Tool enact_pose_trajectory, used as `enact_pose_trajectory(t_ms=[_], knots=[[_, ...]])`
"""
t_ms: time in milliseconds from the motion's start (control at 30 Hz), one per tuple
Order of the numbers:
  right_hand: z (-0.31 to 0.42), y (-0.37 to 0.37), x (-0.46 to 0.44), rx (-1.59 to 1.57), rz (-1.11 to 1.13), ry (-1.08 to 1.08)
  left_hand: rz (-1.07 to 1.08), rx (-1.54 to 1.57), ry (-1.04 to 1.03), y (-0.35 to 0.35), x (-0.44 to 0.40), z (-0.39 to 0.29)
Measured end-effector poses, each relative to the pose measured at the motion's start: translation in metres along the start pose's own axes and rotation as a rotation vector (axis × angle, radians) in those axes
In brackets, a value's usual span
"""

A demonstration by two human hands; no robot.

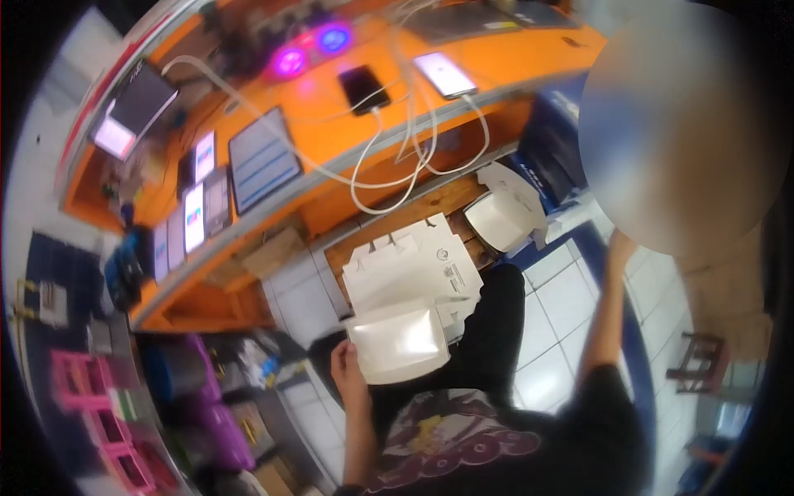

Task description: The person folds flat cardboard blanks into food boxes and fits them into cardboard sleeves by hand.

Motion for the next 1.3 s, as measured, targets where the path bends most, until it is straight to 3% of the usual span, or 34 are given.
enact_pose_trajectory(t_ms=[33, 100, 133, 167, 233, 367, 433, 533, 667, 733, 767, 833, 867, 933, 1067, 1200, 1300], knots=[[-0.025, -0.019, 0.060, -0.131, 0.313, -0.179, -0.023, 0.024, 0.021, 0.002, -0.004, 0.009], [-0.027, -0.054, 0.211, -0.731, 0.773, -0.344, 0.059, 0.126, 0.118, -0.005, -0.011, 0.028], [0.074, -0.034, 0.254, -0.862, 1.087, -0.455, 0.079, 0.106, 0.157, -0.008, -0.010, 0.033], [0.133, -0.020, 0.273, -0.974, 1.202, -0.507, 0.076, 0.096, 0.175, -0.010, -0.010, 0.037], [0.169, -0.004, 0.322, -1.153, 1.247, -1.101, 0.178, 0.032, 0.183, -0.026, -0.010, 0.042], [0.180, -0.006, 0.315, -1.143, 1.200, -1.134, 0.311, -0.183, 0.066, -0.059, -0.003, 0.027], [0.163, -0.016, 0.297, -1.158, 1.045, -1.028, 0.372, -0.216, 0.022, -0.068, -0.005, 0.025], [0.132, -0.040, 0.268, -1.198, 0.654, -1.163, 0.403, -0.164, -0.072, -0.075, -0.003, 0.005], [0.093, -0.092, 0.231, -1.142, 0.413, -1.071, 0.373, -0.077, 0.035, -0.069, -0.005, 0.010], [0.056, -0.118, 0.217, -0.801, 0.334, -0.802, 0.397, -0.078, 0.076, -0.062, -0.006, 0.024], [0.046, -0.133, 0.214, -0.807, 0.332, -0.804, 0.394, -0.081, 0.070, -0.057, -0.005, 0.027], [0.039, -0.148, 0.195, -0.391, 0.430, -0.499, 0.382, -0.123, 0.084, -0.052, -0.001, 0.037], [0.039, -0.155, 0.189, -0.400, 0.431, -0.499, 0.379, -0.109, 0.069, -0.049, 0.001, 0.041], [0.041, -0.157, 0.177, 0.042, 0.579, -0.431, 0.376, -0.113, 0.087, -0.043, 0.006, 0.047], [0.027, -0.157, 0.181, 0.216, 0.649, -0.482, 0.354, -0.104, 0.133, -0.036, 0.011, 0.057], [0.033, -0.143, 0.196, 0.204, 0.676, -0.368, 0.307, -0.121, 0.165, -0.028, 0.010, 0.063], [0.116, -0.140, 0.256, -0.038, 0.941, 0.210, 0.279, -0.081, 0.193, -0.022, 0.001, 0.069]])
Point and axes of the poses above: each hand's wrist, its own x-axis away from the middle knuckle, its own y-axis out of the back of the hand, z = x × y, the point moved 6 cm from there along -x, towards the middle knuckle, and after that the axes turned 15 degrees about y, right-handed, at the moved point
